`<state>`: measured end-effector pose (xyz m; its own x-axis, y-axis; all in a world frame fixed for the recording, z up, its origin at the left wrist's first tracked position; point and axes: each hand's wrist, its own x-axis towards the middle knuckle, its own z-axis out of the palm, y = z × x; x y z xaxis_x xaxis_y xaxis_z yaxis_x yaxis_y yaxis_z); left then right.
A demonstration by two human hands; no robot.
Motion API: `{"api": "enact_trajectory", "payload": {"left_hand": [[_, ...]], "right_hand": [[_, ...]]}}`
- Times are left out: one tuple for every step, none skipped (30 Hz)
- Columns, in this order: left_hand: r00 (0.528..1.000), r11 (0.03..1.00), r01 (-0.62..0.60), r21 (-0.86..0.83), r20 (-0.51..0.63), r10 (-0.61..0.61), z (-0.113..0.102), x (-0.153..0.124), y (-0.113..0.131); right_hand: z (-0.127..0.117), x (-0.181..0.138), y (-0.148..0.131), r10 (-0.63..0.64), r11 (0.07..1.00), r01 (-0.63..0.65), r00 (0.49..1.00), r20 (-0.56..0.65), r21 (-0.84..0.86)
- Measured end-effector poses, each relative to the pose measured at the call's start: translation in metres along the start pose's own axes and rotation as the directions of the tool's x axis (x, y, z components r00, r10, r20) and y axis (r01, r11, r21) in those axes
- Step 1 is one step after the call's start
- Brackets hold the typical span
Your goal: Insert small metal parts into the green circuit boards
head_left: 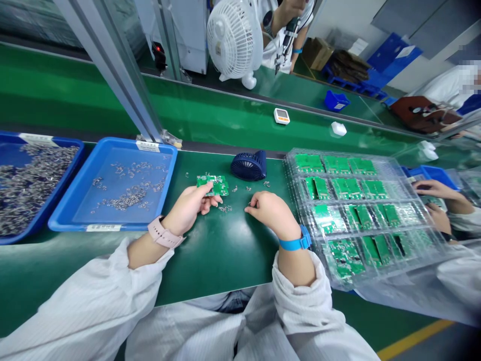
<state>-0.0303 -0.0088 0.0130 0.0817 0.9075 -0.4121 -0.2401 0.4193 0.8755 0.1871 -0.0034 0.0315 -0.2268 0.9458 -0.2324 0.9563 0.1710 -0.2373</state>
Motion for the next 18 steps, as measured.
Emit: {"api": "enact_trajectory", "payload": {"left_hand": [[1.000, 1.000, 0.000, -0.004, 0.001, 0.000, 0.000, 0.000, 0.000], [1.000, 1.000, 0.001, -0.005, 0.003, -0.001, 0.000, 0.000, 0.000], [1.000, 1.000, 0.002, -0.006, 0.006, -0.002, 0.000, 0.000, 0.000], [1.000, 1.000, 0.003, -0.005, 0.007, -0.002, 0.000, 0.000, 0.000], [1.000, 1.000, 0.003, -0.005, 0.008, -0.003, 0.000, 0.000, 0.000], [1.000, 1.000, 0.004, -0.006, 0.009, -0.004, 0.000, 0.000, 0.000], [1.000, 1.000, 0.004, -0.007, 0.008, -0.004, 0.000, 0.000, 0.000], [1.000, 1.000, 0.004, -0.008, 0.008, -0.004, 0.000, 0.000, 0.000], [1.000, 1.000, 0.003, -0.007, 0.007, -0.003, 0.000, 0.000, 0.000], [1.000, 1.000, 0.002, -0.005, 0.008, -0.002, 0.000, 0.000, -0.001], [1.000, 1.000, 0.001, -0.002, 0.011, -0.001, 0.000, 0.000, -0.001], [1.000, 1.000, -0.001, 0.001, 0.013, 0.001, 0.000, 0.000, -0.001], [1.000, 1.000, -0.003, 0.005, 0.015, 0.003, -0.001, 0.000, -0.001], [1.000, 1.000, -0.004, 0.011, 0.017, 0.004, -0.001, 0.000, -0.001], [1.000, 1.000, -0.004, 0.016, 0.019, 0.003, -0.001, 0.000, -0.001], [1.000, 1.000, -0.003, 0.021, 0.021, 0.003, -0.001, 0.000, -0.001], [1.000, 1.000, -0.003, 0.025, 0.023, 0.002, -0.001, 0.000, -0.001], [1.000, 1.000, -0.002, 0.029, 0.027, 0.001, -0.001, 0.001, -0.001]], "right_hand": [[0.000, 0.000, 0.000, -0.013, 1.000, 0.013, 1.000, -0.004, 0.002], [0.000, -0.001, 0.000, -0.026, 1.000, 0.026, 1.000, -0.007, 0.009], [0.000, -0.001, 0.000, -0.037, 0.999, 0.037, 0.999, -0.012, 0.015], [0.000, -0.002, 0.001, -0.045, 0.999, 0.045, 0.999, -0.022, 0.019], [0.000, -0.002, 0.001, -0.052, 0.998, 0.053, 0.998, -0.035, 0.020], [0.000, -0.002, 0.001, -0.057, 0.998, 0.058, 0.997, -0.049, 0.021], [-0.001, -0.002, 0.001, -0.057, 0.998, 0.059, 0.996, -0.063, 0.022], [-0.001, -0.002, 0.001, -0.054, 0.998, 0.056, 0.996, -0.075, 0.025], [-0.002, -0.002, 0.001, -0.049, 0.998, 0.052, 0.995, -0.084, 0.034], [-0.003, -0.001, 0.002, -0.044, 0.998, 0.049, 0.995, -0.093, 0.050], [-0.005, -0.001, 0.002, -0.042, 0.996, 0.050, 0.994, -0.100, 0.072], [-0.007, -0.001, 0.002, -0.044, 0.993, 0.056, 0.993, -0.108, 0.104], [-0.009, -0.002, 0.003, -0.051, 0.987, 0.068, 0.992, -0.117, 0.143], [-0.012, -0.002, 0.003, -0.062, 0.978, 0.085, 0.990, -0.127, 0.191], [-0.014, -0.003, 0.003, -0.075, 0.964, 0.107, 0.988, -0.138, 0.245], [-0.015, -0.003, 0.002, -0.089, 0.943, 0.131, 0.985, -0.147, 0.305], [-0.015, -0.003, 0.002, -0.102, 0.917, 0.152, 0.983, -0.151, 0.369], [-0.015, -0.002, 0.002, -0.110, 0.887, 0.164, 0.983, -0.148, 0.432]]}}
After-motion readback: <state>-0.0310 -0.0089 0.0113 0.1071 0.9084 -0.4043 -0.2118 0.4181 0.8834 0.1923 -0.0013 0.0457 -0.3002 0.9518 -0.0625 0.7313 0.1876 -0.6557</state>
